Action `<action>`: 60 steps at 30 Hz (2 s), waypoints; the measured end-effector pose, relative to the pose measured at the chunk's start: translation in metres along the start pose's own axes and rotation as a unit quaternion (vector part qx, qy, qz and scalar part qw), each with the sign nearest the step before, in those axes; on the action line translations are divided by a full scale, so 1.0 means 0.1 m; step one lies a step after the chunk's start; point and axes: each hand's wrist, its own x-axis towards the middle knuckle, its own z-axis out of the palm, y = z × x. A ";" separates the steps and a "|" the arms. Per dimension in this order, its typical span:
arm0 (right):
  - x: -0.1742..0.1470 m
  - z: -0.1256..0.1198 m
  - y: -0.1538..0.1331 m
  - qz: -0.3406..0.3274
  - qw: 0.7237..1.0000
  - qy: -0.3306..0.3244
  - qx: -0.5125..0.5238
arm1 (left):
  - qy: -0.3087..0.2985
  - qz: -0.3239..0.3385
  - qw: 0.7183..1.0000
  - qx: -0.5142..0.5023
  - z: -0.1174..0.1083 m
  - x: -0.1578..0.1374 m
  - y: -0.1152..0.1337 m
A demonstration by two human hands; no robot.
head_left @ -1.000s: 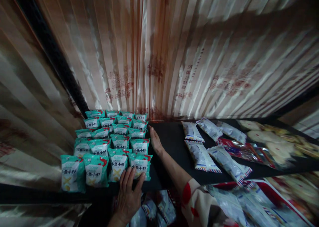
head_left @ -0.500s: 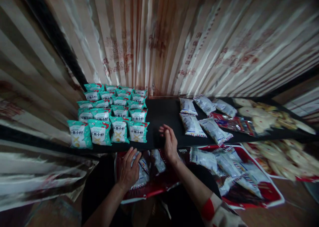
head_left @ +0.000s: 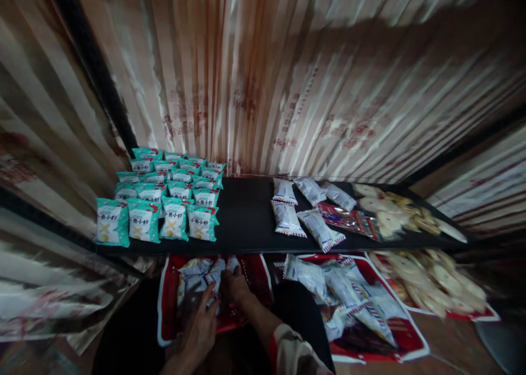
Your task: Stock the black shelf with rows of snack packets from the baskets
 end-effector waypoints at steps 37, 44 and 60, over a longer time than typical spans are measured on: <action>-1.61 -1.03 0.05 -0.032 0.800 0.054 0.596 | -0.065 -0.332 0.807 -0.484 -0.50 0.91 1.06; -1.31 -1.42 0.12 -0.070 0.844 0.063 0.528 | -0.131 -0.218 0.863 -0.438 -0.41 1.32 1.06; 0.55 -2.06 -0.17 -0.063 0.907 0.251 0.331 | 0.147 -0.201 0.952 -0.180 0.15 2.39 0.67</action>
